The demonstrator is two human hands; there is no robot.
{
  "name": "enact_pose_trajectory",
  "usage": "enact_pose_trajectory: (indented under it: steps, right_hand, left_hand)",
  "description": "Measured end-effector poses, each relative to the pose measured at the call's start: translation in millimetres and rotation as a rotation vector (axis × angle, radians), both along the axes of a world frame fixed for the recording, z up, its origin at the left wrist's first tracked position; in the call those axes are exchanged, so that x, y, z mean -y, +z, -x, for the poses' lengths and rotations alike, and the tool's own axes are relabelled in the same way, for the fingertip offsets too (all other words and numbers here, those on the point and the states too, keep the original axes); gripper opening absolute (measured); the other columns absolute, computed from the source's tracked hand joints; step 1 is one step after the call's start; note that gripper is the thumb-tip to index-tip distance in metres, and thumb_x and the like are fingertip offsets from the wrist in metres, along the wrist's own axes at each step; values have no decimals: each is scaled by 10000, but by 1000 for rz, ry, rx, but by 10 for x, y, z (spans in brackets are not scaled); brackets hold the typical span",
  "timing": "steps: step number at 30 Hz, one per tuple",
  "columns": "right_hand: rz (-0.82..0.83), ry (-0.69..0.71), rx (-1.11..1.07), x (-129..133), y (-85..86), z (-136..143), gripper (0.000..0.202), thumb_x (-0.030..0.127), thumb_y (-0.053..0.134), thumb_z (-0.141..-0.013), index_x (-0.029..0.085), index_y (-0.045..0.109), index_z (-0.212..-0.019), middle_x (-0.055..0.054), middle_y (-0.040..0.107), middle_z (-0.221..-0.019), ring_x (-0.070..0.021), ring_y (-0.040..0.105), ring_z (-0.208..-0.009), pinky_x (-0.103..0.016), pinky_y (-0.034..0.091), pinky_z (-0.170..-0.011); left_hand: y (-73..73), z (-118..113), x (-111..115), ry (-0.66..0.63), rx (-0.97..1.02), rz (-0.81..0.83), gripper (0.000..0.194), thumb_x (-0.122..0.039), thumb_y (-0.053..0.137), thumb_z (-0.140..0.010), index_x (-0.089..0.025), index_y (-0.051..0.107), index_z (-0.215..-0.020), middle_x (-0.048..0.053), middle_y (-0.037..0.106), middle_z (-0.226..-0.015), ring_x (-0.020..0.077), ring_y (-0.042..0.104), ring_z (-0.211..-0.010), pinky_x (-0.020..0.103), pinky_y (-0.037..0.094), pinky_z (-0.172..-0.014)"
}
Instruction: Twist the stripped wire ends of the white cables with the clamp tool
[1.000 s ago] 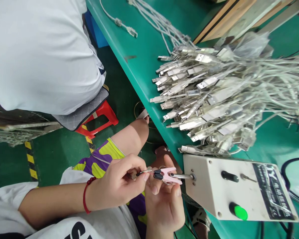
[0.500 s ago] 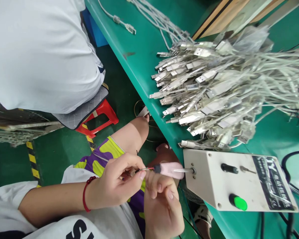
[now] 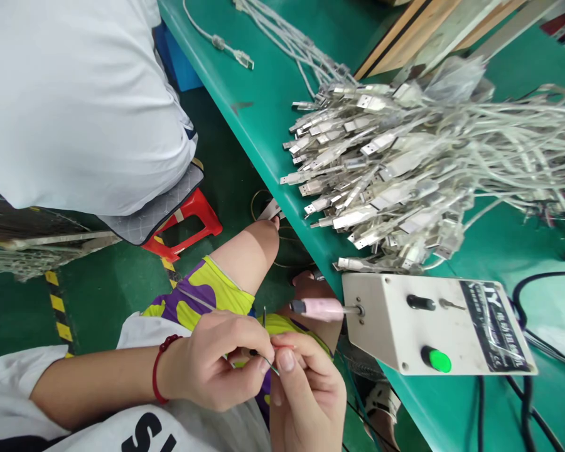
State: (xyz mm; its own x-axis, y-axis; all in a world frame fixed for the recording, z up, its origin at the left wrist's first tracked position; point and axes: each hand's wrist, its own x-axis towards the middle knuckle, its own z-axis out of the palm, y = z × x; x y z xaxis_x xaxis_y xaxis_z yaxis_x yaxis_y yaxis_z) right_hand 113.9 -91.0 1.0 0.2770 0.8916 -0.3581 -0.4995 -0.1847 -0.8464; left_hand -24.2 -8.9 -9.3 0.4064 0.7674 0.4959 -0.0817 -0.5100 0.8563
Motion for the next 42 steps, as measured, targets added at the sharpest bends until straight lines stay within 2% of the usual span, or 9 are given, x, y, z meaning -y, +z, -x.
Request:
enact_pose_trajectory:
  steps: [4, 7, 12, 20, 24, 27, 31, 37, 42]
  right_hand:
    - [46, -9, -35, -41, 79, -3, 113, 410, 934, -916, 299, 913, -909, -6, 742, -686, -45, 395, -487, -177, 383, -511]
    - [77, -3, -75, -49, 74, -14, 142, 427, 937, -904, 290, 906, -881, 3, 725, -669, -30, 312, -451, -160, 314, -447]
    - [162, -23, -90, -53, 35, -38, 179, 442, 988, -838, 284, 908, -866, -17, 715, -674, -106, 566, -586, -194, 502, -567]
    - [190, -34, -34, -77, -3, -38, 263, 499, 988, -823, 253, 902, -858, -30, 730, -677, -113, 562, -581, -206, 477, -556]
    - [169, -73, 31, -99, -33, -53, 317, 532, 926, -885, 218, 897, -921, 31, 569, -513, -82, 386, -452, -207, 295, -465]
    - [132, -121, 93, -129, -64, -71, 322, 530, 895, -920, 209, 872, -916, 63, 469, -484, -103, 390, -472, -230, 320, -484]
    - [38, -186, 121, -189, -120, -85, 453, 523, 843, -967, 207, 688, -681, 48, 448, -538, -123, 403, -539, -256, 357, -527]
    - [72, -270, 57, -245, -122, -117, 494, 662, 782, -977, 220, 806, -1197, 46, 520, -637, -165, 484, -639, -302, 456, -677]
    - [80, -277, -39, -244, -104, -127, 433, 581, 773, -1015, 217, 809, -1249, 79, 435, -554, -125, 355, -542, -280, 386, -618]
  left_hand:
    - [-22, -27, -21, -46, 112, -23, 66, -178, 577, -1072, -213, 631, -1057, -31, 606, -681, 112, 537, -539, 220, 472, -559]
    - [-42, -51, -32, -90, 168, -18, 159, -279, 540, -1120, -208, 661, -1045, 1, 650, -732, 126, 591, -574, 233, 505, -582]
    - [-61, -66, -43, -94, 137, -14, 112, -228, 579, -1095, -212, 668, -1029, -2, 672, -752, 118, 616, -591, 218, 533, -625]
    - [-72, -41, -64, -47, 67, -38, 48, -207, 624, -1066, -211, 658, -1032, -10, 717, -734, 114, 627, -571, 204, 532, -604]
    - [-62, -33, -103, -14, 26, -38, 49, -164, 653, -1025, -211, 643, -1021, -11, 732, -712, 116, 632, -553, 200, 520, -568]
    - [-58, -24, -142, 2, 3, -56, 65, -146, 663, -1017, -209, 645, -1018, -6, 746, -703, 116, 645, -545, 191, 532, -567]
    - [-58, -18, -177, 29, -8, -80, 77, -134, 675, -1019, -202, 667, -1056, 2, 747, -701, 123, 656, -548, 195, 560, -574]
    - [-53, -58, -201, 79, 10, -43, 214, -15, 668, -939, -192, 673, -1059, -5, 727, -723, 104, 652, -572, 171, 551, -577]
    - [-51, -97, -257, 94, 27, -10, 234, 8, 643, -944, -201, 664, -1047, -77, 538, -633, 91, 495, -510, 188, 474, -529]
